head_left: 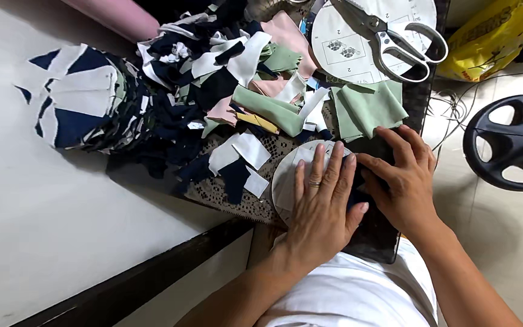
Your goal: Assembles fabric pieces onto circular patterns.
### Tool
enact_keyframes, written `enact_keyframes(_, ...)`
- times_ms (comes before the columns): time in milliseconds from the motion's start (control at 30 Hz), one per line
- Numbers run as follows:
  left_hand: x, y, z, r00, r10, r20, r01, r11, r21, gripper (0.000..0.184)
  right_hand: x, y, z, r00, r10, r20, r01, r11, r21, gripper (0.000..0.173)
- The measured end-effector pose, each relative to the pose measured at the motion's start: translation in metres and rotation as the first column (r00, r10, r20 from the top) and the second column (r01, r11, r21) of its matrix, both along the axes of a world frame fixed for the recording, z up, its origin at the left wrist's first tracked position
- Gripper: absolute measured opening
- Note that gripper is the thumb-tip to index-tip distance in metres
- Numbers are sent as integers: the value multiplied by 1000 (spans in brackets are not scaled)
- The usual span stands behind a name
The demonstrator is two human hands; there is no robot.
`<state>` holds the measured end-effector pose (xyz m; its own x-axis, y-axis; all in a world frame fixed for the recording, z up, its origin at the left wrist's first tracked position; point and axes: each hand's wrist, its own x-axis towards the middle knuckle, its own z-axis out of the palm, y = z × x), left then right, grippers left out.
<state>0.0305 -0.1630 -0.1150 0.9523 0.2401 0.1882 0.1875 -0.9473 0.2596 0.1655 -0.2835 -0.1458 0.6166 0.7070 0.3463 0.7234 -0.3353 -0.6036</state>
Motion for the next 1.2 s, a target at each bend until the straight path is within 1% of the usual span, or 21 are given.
enact_keyframes(33, 0, -2, -8, 999, -9, -31, 10, 999, 34, 71, 1, -1, -1, 1000, 3, -20, -2, 1000, 28, 23)
enact_keyframes(100, 1, 0, -18, 995, -32, -93, 41, 994, 98, 77, 4, -7, -2, 994, 13, -113, 7, 985, 170, 24)
enact_keyframes(167, 0, 5, -18, 986, -84, -146, 100, 989, 111, 79, 8, -18, -1, 976, -7, -216, 78, 944, 320, 23)
enact_keyframes(233, -2, 14, -18, 971, -183, -154, 199, 976, 92, 78, 12, -30, -2, 958, -48, -283, 161, 906, 392, 23)
enact_keyframes(300, -2, 29, -16, 926, -343, -158, 354, 934, 54, 77, 15, -42, -5, 946, -97, -308, 222, 890, 399, 22)
enact_keyframes(333, -2, 38, -15, 887, -435, -157, 443, 896, 23, 76, 15, -48, -7, 943, -125, -310, 243, 891, 382, 22)
enact_keyframes(400, 2, 57, -14, 779, -606, -163, 609, 792, -40, 75, 11, -59, -12, 940, -170, -296, 271, 898, 346, 22)
enact_keyframes(467, 8, 71, -13, 680, -712, -176, 709, 700, -91, 76, 4, -67, -17, 938, -201, -283, 288, 906, 312, 22)
enact_keyframes(500, 10, 75, -13, 659, -732, -175, 725, 680, -113, 77, 1, -70, -20, 936, -214, -278, 297, 906, 303, 22)
enact_keyframes(533, 10, 76, -11, 667, -727, -160, 716, 686, -130, 76, -2, -73, -22, 934, -229, -274, 308, 904, 295, 22)
enact_keyframes(567, 9, 75, -10, 712, -691, -124, 677, 723, -136, 74, -5, -76, -23, 932, -243, -270, 319, 903, 289, 22)
enact_keyframes(633, 4, 66, -2, 852, -522, -40, 515, 849, -120, 67, -10, -80, -22, 933, -258, -251, 326, 902, 284, 22)
enact_keyframes(700, 1, 51, 6, 948, -317, 6, 316, 944, -96, 64, -16, -79, -17, 944, -255, -207, 306, 913, 268, 20)
enact_keyframes(767, 1, 32, 10, 987, -159, -19, 157, 984, -79, 67, -21, -71, -10, 966, -214, -146, 245, 936, 252, 19)
enact_keyframes(833, 2, 15, 7, 996, -83, -40, 81, 995, -57, 70, -25, -59, -3, 984, -153, -86, 170, 953, 252, 17)
enact_keyframes(867, 2, 10, 4, 996, -76, -50, 74, 996, -48, 70, -27, -53, 0, 990, -129, -59, 140, 957, 254, 17)
enact_keyframes(933, 4, 7, -2, 990, -108, -89, 104, 993, -53, 68, -27, -47, 6, 995, -95, -23, 97, 960, 263, 15)
enact_keyframes(1000, 7, 13, -5, 971, -186, -150, 181, 982, -50, 68, -26, -45, 9, 997, -73, -3, 71, 959, 273, 14)
enact_keyframes(1100, 10, 20, -4, 946, -278, -166, 272, 961, -59, 71, -27, -44, 13, 998, -59, 14, 53, 961, 273, 13)
enact_keyframes(1167, 8, 21, -2, 958, -270, -99, 261, 960, -98, 72, -29, -41, 16, 999, -41, 27, 32, 964, 263, 14)
enact_keyframes(1200, 6, 22, -1, 970, -242, -23, 236, 962, -136, 69, -30, -39, 17, 999, -30, 36, 20, 966, 258, 14)
